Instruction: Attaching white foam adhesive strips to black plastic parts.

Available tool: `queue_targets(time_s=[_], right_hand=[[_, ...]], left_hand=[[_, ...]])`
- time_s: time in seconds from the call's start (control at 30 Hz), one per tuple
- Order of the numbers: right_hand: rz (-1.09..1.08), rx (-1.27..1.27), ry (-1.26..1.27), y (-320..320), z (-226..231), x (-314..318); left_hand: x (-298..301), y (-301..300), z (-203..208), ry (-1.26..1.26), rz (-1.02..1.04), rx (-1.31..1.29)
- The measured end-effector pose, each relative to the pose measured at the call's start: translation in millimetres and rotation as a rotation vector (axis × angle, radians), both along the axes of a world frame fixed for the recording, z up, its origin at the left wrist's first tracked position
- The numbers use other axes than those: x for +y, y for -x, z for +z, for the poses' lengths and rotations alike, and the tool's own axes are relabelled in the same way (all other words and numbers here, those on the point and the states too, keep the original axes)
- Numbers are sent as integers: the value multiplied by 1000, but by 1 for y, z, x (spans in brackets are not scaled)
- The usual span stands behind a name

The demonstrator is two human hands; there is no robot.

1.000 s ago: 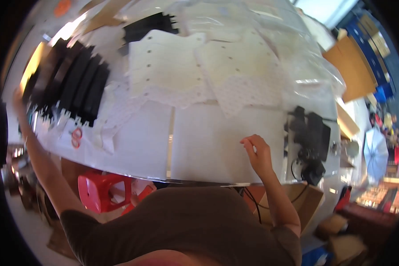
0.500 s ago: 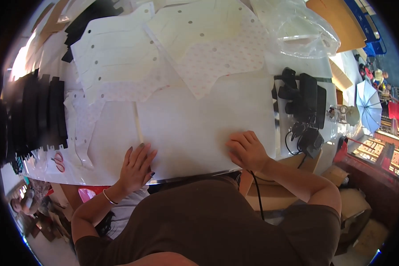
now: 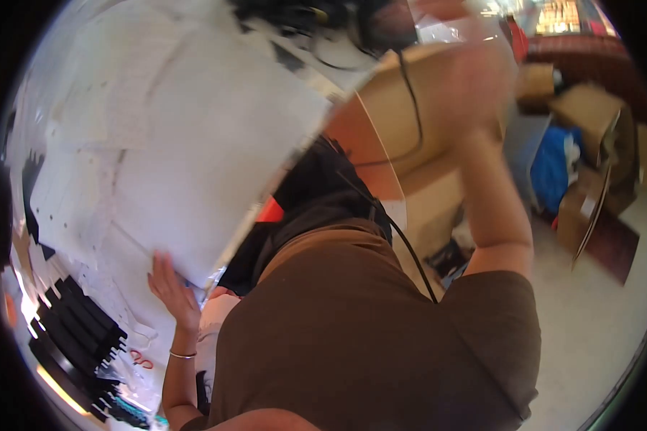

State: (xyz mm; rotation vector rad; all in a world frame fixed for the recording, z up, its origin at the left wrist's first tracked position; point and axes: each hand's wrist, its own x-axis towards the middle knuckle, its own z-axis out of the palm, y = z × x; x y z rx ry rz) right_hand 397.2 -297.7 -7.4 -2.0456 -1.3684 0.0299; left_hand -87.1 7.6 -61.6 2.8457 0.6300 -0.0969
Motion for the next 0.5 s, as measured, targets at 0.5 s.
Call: queue_targets(time_s=[0.5], right_hand=[[-1794,1553,323,45,-506,-287]], left_hand=[[-34,-46,-5,-171,-14,-51]])
